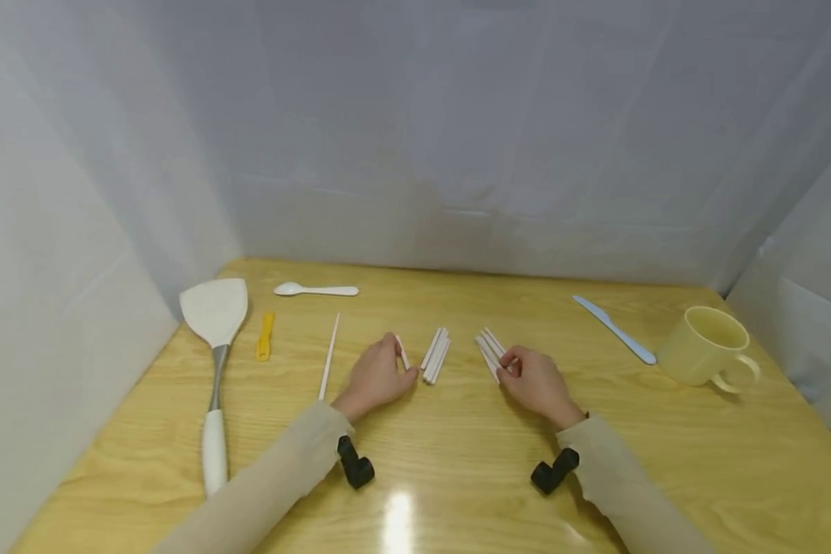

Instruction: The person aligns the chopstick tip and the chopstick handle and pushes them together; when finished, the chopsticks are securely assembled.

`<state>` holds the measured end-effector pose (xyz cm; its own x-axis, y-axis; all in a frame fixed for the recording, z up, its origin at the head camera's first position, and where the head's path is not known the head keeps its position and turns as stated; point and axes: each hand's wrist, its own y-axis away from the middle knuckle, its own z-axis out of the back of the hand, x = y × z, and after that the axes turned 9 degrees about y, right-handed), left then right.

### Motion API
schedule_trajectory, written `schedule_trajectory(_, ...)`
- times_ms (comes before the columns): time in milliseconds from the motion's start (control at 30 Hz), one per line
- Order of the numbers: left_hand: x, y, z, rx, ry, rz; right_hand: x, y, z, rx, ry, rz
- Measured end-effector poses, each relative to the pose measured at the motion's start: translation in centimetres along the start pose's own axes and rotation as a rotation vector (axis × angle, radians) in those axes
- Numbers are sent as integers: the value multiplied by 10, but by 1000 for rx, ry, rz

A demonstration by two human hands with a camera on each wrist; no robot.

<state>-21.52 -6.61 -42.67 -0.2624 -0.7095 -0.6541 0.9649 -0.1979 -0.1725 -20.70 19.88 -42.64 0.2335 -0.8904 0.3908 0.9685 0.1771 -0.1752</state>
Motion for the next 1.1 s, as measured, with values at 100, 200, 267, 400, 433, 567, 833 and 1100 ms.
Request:
schedule_trajectory(100, 1, 2, 0, -4, 20, 60, 2, 0, -1, -24, -20, -10)
schedule_trajectory(200, 1, 4, 1, -15, 30, 102, 3, -1, -1, -38, -53, -28)
schedule_trajectory(267, 1, 5, 1, -31, 28, 119, 3, -1, -2, -46, -73, -39)
schedule_trajectory(400, 0, 8, -1, -45, 31, 122, 2, -1, -5, -88, -138, -60)
schedule_trajectory(433, -1, 8, -2, -46, 32, 120, 1, -1, -5, -97, -154, -67)
schedule_trajectory(567, -1, 5, -4, -53, 30, 112, 2, -1, -3, -128, -194, -75)
schedule_trajectory(833, -1, 3, -10, -137, 113, -8, 2, -6, 2, -62, -414, -137)
schedule_trajectory(1100, 4, 4, -15, -205, 174, -82, 9, -8, 4, -40, -619, -170)
